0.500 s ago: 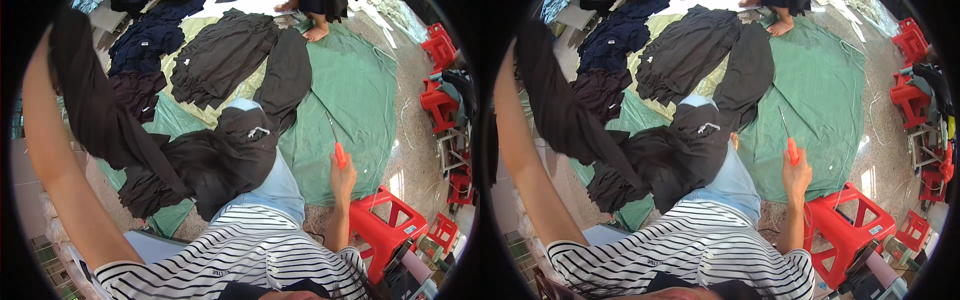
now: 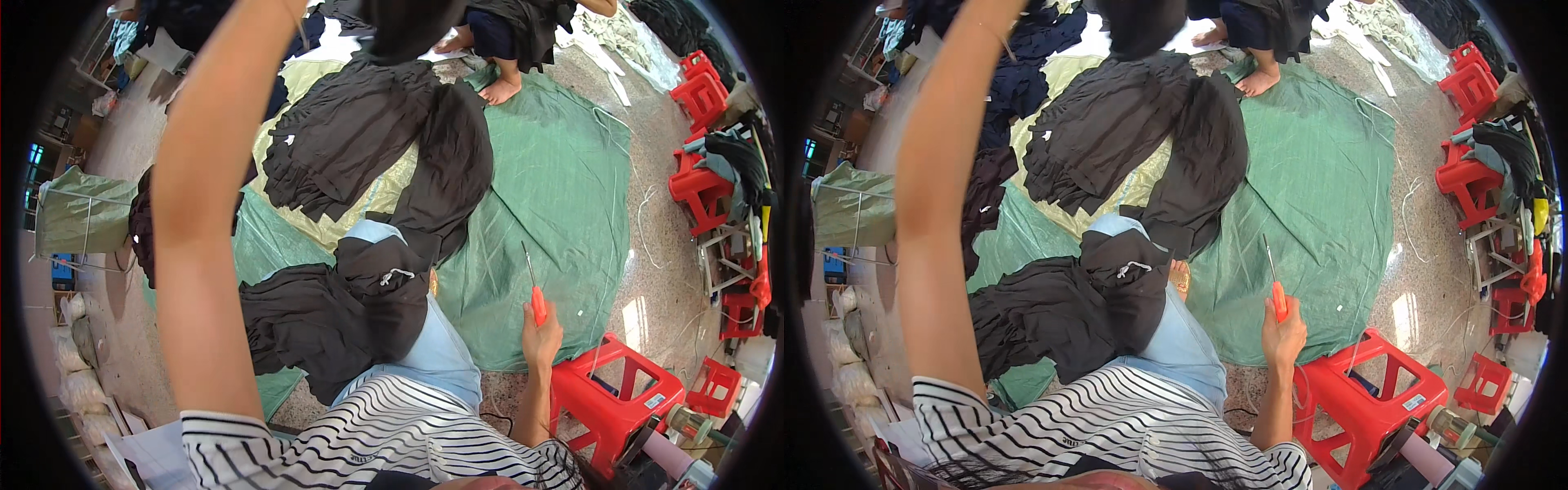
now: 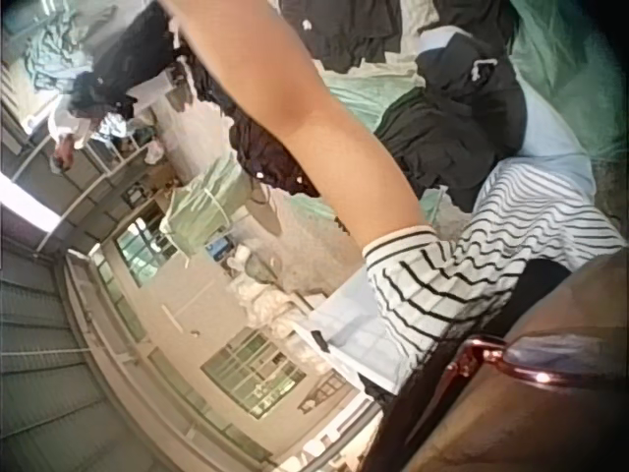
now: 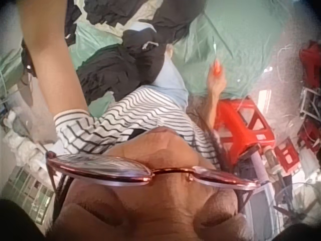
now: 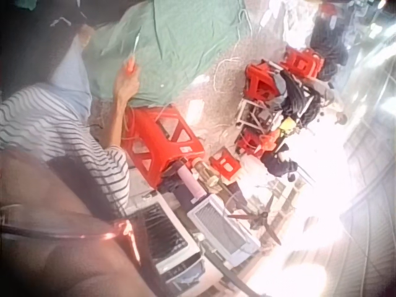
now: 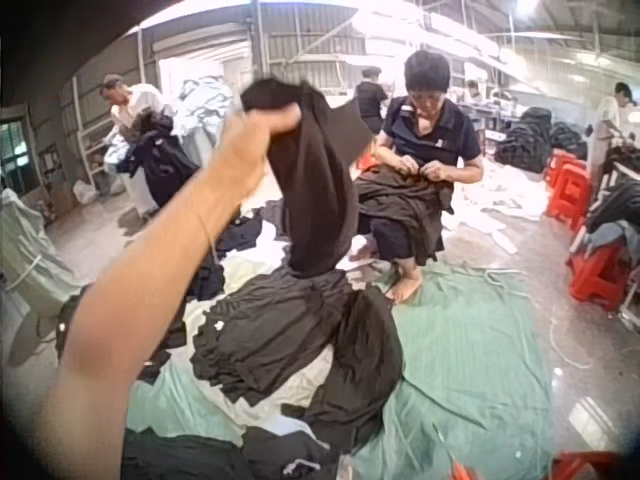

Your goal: Trimming loose threads and excess material from fabric garments using scissors.

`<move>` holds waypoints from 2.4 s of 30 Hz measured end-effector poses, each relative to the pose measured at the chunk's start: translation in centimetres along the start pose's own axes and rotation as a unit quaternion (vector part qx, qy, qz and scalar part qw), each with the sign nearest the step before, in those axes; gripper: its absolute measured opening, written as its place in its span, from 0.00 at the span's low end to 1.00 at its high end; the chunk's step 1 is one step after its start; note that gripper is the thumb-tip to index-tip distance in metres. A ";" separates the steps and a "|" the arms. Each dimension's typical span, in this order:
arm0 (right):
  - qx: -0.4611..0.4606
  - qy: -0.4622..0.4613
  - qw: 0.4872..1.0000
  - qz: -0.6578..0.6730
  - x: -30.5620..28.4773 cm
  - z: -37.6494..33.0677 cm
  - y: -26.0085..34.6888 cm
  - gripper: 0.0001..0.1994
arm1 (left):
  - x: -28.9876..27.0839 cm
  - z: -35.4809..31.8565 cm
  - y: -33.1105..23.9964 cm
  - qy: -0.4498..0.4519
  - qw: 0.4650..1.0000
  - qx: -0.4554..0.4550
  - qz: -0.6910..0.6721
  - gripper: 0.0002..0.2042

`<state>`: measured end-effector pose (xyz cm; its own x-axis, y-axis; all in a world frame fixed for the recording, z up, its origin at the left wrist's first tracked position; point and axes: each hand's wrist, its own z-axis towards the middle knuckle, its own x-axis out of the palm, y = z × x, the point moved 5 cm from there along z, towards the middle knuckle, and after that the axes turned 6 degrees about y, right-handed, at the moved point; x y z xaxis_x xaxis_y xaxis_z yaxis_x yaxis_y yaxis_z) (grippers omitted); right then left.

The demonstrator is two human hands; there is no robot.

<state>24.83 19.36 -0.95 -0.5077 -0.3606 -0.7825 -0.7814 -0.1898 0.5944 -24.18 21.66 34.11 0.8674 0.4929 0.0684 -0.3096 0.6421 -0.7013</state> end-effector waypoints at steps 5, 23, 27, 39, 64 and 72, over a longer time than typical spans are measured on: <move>0.001 0.005 1.000 -0.030 0.3 -0.2 -0.5 0.13 | 0.6 -18.3 12.6 0.095 0.915 -0.257 0.297 0.15; -0.077 0.218 0.966 0.114 10.1 5.1 6.0 0.24 | -3.9 -55.9 -2.4 0.255 0.645 -0.436 0.574 0.29; -0.346 0.147 0.925 0.055 10.9 4.3 17.0 0.31 | -3.2 -56.7 -3.9 0.161 0.704 -0.395 0.569 0.28; -0.432 0.278 0.850 -0.119 13.8 2.8 22.6 0.31 | -10.3 -55.8 -4.8 0.080 0.661 -0.336 0.666 0.08; -0.255 0.111 0.958 0.072 7.3 6.5 9.1 0.30 | 0.2 -62.3 -12.8 -0.098 0.726 -0.297 0.613 0.29; -0.313 0.369 0.875 -0.032 12.4 3.9 18.1 0.33 | -0.7 -51.8 -6.2 -0.055 0.739 -0.258 0.620 0.19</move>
<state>2.99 14.99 -0.61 0.0823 -0.7779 -0.6230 -0.3318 -0.6109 0.7188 -2.69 -13.08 1.69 -0.0043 0.5776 -0.8163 -0.6257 -0.6384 -0.4483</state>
